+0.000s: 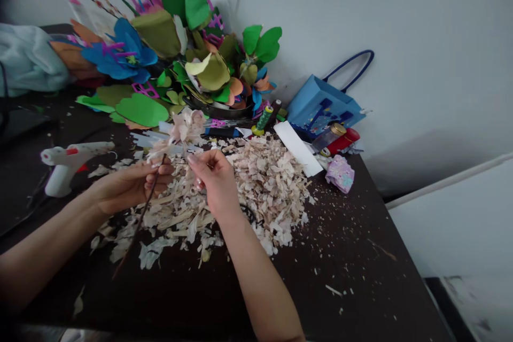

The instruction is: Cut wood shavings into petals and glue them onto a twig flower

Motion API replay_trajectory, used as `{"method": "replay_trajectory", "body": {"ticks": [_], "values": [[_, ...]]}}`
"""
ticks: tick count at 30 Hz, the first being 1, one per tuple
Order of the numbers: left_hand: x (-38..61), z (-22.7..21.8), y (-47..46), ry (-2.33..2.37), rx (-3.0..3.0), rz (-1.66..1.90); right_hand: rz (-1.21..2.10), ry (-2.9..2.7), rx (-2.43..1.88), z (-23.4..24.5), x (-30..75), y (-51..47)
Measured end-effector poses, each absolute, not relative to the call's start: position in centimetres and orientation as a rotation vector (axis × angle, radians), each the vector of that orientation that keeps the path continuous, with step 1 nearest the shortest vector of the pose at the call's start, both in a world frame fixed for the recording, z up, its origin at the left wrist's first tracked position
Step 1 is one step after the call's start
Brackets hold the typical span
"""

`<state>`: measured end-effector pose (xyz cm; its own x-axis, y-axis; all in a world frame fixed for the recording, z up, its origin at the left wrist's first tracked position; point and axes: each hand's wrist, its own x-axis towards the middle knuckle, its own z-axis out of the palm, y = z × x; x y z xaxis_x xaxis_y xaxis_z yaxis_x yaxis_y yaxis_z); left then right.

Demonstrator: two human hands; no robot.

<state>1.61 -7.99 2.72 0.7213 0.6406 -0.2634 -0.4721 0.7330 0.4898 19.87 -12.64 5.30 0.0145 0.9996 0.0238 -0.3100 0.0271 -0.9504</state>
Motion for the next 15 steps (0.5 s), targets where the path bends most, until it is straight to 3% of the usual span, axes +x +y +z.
{"method": "replay_trajectory", "body": {"ticks": [15], "values": [[1.8,2.5,-8.6,0.312,0.428,0.613,0.884,-1.317,-1.082,6.4,19.9,-14.2]]}}
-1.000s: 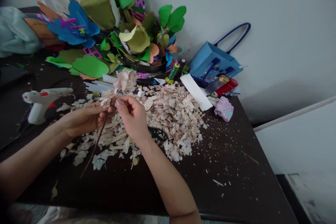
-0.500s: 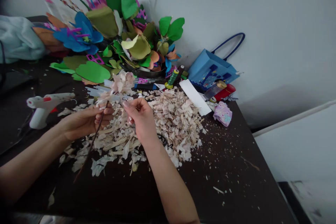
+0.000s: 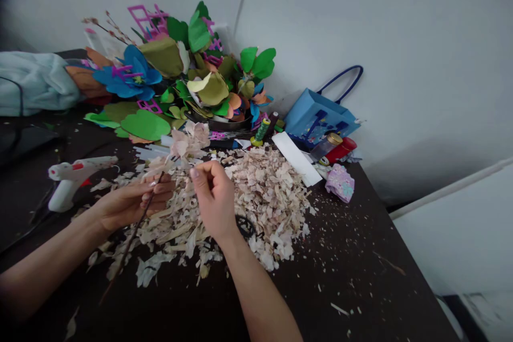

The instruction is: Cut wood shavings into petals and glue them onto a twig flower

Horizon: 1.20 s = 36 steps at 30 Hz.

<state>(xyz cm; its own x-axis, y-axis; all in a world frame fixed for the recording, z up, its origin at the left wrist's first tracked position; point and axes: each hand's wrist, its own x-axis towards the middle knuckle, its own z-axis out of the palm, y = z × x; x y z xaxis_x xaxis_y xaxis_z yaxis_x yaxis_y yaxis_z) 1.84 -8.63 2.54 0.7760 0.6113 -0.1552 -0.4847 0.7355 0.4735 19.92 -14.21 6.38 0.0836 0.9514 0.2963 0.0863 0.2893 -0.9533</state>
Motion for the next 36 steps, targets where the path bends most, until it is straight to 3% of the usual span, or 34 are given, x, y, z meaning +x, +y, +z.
{"method": "replay_trajectory", "body": {"ticks": [8,31,36], "values": [[1.6,1.7,-8.7,0.342,0.486,0.606,0.334,-1.616,-1.15,6.2,18.9,-15.0],[1.7,1.8,-9.0,0.474,0.911,0.701,0.301,-1.469,-1.218,7.1,21.1,-15.0],[1.9,2.0,-9.0,0.465,1.022,0.703,0.162,-1.382,-1.284,7.5,22.9,-15.4]]}}
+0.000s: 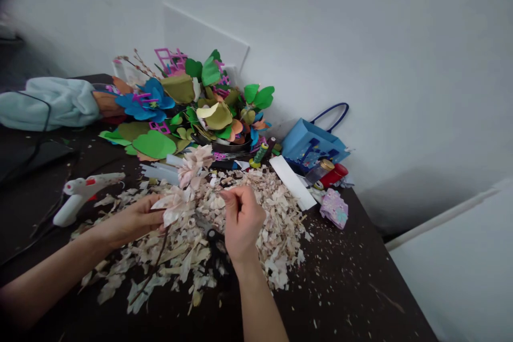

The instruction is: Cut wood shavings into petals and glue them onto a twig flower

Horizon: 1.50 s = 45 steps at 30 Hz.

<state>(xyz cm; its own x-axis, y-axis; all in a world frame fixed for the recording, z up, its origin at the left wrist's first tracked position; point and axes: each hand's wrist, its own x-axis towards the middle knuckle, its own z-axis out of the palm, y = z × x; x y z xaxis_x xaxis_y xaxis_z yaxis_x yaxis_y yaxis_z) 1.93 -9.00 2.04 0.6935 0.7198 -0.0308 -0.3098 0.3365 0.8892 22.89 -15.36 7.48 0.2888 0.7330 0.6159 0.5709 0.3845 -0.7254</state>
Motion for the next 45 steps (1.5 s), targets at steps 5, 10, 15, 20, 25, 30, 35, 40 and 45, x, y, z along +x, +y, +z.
{"method": "replay_trajectory", "body": {"ticks": [5,10,15,20,25,30,35,40,45], "values": [[2.1,2.0,-9.0,0.484,1.074,0.734,0.054,-1.337,-1.36,8.3,24.2,-15.7],[2.3,2.0,-9.1,0.512,1.157,0.783,0.125,-1.339,-1.39,8.7,24.8,-15.2],[2.2,1.8,-9.0,0.569,1.211,0.813,0.192,-1.364,-1.414,8.1,24.2,-15.0],[2.2,1.9,-8.9,0.59,1.274,0.905,0.419,-1.445,-1.412,7.2,22.9,-14.6],[2.4,1.8,-9.1,0.591,1.326,0.976,0.58,-1.467,-1.34,6.6,22.3,-14.0],[2.6,1.9,-9.3,0.588,1.304,1.027,0.481,-1.492,-1.267,6.6,22.4,-13.9],[2.8,1.9,-9.2,0.587,1.266,1.062,0.694,-1.439,-1.277,6.7,22.0,-14.3],[2.8,1.6,-9.3,0.628,1.226,1.081,0.849,-1.4,-1.243,6.1,21.1,-14.2],[3.1,1.1,-9.3,0.669,1.123,1.098,0.845,-1.414,-1.11,4.6,19.8,-13.9]]}}
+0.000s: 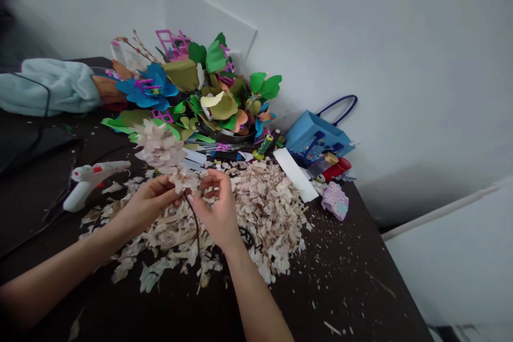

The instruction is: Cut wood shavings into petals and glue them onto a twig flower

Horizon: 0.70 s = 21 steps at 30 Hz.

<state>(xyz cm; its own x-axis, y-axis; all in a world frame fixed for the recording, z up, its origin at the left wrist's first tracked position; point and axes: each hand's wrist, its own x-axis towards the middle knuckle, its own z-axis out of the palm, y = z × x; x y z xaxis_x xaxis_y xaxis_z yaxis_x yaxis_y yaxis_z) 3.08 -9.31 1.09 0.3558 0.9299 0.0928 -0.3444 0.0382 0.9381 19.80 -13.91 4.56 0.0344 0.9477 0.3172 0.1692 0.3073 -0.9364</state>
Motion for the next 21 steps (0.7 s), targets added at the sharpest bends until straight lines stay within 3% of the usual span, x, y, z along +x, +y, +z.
{"method": "replay_trajectory", "body": {"ticks": [21], "values": [[4.5,1.7,-10.9,0.696,1.002,1.098,0.795,-1.345,-1.187,3.2,17.9,-14.2]]}}
